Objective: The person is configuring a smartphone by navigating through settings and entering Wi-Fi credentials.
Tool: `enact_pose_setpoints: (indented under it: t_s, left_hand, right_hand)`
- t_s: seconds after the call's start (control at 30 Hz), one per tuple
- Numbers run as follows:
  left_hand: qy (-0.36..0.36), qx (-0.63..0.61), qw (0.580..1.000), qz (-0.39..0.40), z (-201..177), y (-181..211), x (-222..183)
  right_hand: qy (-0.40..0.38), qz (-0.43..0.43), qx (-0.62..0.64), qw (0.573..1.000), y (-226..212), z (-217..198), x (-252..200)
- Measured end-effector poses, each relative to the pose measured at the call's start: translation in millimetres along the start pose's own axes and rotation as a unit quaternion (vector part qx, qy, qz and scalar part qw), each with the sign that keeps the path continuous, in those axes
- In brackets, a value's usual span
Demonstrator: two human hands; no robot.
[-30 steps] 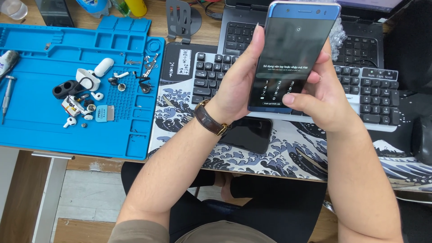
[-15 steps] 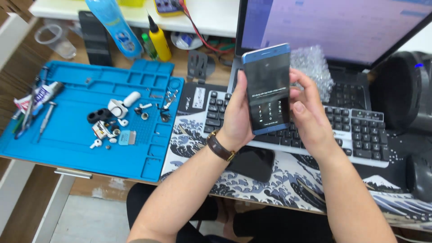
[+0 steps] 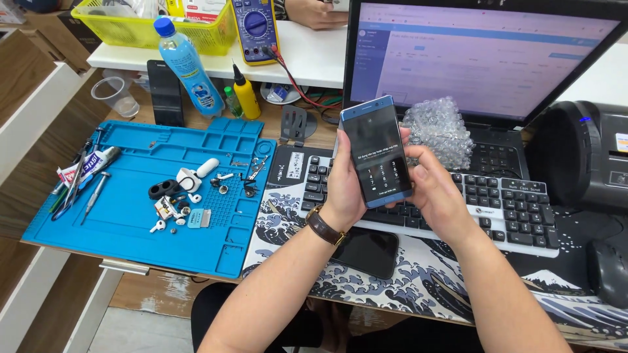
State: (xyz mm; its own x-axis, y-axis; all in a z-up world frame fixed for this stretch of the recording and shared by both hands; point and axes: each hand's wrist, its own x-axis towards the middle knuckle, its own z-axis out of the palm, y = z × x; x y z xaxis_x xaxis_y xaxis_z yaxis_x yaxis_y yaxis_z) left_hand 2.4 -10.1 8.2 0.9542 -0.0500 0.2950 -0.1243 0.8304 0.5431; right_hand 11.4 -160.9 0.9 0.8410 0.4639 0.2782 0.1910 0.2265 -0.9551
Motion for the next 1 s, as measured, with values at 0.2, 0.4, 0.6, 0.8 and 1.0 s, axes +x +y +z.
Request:
enact_pose_setpoints:
  t_s: [0.2,0.4,0.6,0.8,1.0]
  left_hand:
    - [-0.005,0.031,0.999,-0.013,8.5,2.0,-0.1]
    - [-0.083,0.282,0.956,0.017,-36.4,1.9,12.9]
    - [-0.143,0.420,0.896,0.023,-5.9,37.4,8.8]
    - [-0.157,0.353,0.922,-0.034,-15.8,39.4,-4.4]
    - [-0.176,0.389,0.904,0.019,-34.3,29.7,-10.4]
  right_hand:
    - [-0.013,-0.015,0.091,0.996,-8.0,14.8,-1.8]
    - [-0.013,-0.007,0.180,0.984,-5.4,8.2,2.3]
    - [0.021,0.034,0.171,0.984,-24.4,6.3,-0.3]
    - [0.022,0.040,0.112,0.993,-17.8,3.7,1.3]
    - [0.050,0.048,-0.072,0.995,-29.4,14.7,1.8]
